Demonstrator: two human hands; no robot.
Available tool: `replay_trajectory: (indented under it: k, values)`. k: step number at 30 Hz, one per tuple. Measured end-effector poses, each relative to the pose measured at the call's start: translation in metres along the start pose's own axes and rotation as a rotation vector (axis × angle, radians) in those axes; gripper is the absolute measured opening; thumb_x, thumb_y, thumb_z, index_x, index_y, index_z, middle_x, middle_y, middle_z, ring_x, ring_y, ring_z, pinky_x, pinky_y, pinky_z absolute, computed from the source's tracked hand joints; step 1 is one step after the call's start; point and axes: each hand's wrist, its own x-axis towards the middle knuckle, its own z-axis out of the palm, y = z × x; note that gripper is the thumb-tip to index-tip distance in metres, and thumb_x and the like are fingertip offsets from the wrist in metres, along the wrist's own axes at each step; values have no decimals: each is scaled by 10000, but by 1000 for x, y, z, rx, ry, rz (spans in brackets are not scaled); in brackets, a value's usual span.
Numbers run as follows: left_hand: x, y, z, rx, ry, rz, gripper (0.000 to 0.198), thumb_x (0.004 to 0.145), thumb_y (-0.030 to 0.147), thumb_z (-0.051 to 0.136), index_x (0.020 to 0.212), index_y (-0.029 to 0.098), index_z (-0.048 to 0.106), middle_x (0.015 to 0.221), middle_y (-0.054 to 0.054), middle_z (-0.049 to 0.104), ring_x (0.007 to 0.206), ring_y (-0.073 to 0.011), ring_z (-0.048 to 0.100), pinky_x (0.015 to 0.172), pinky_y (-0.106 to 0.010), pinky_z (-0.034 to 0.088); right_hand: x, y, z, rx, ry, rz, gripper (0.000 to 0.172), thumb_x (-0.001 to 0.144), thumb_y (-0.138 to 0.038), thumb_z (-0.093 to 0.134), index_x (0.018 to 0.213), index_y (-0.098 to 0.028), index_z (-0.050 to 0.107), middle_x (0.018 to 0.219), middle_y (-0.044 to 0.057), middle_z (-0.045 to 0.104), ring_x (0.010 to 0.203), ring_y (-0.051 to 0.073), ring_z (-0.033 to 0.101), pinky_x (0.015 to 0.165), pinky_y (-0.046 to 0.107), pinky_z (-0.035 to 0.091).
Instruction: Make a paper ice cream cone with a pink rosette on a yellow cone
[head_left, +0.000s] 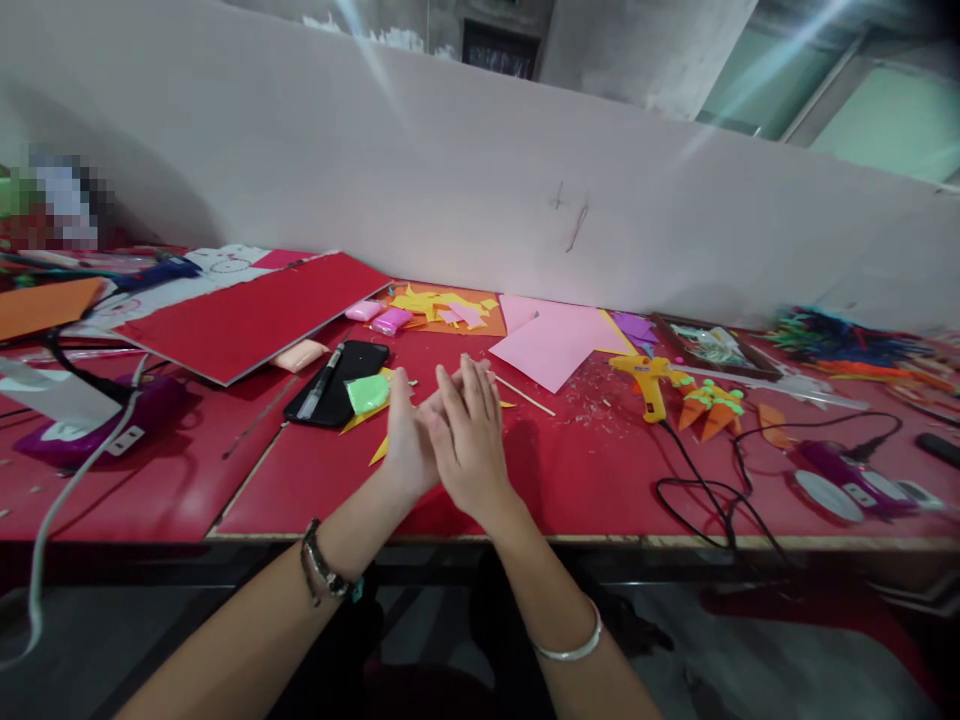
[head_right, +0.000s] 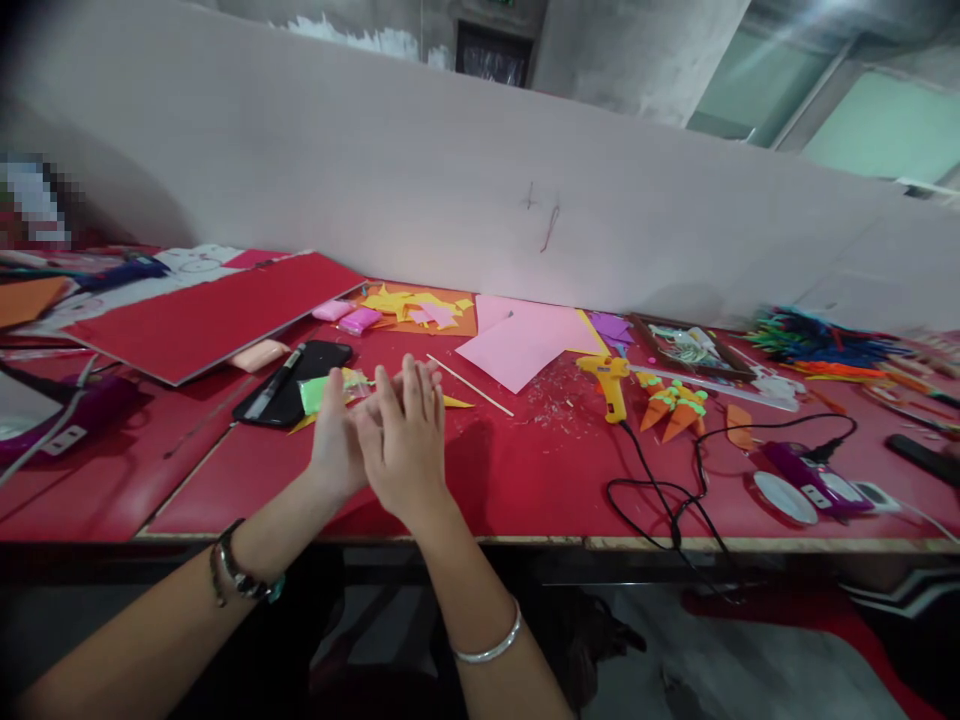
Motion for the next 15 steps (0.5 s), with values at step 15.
replay_trajectory:
  k: [15]
  values:
    - [15,19,-5,331,36,74,673,808,585,123,1249,176,425,1313,-71,418,1278,-218,253,1013,-401,273,-4,-6,6,43,-67,-24,475,874,-345,289,1335,-230,270,1439,20,166,1326,195,72,1066,413,147]
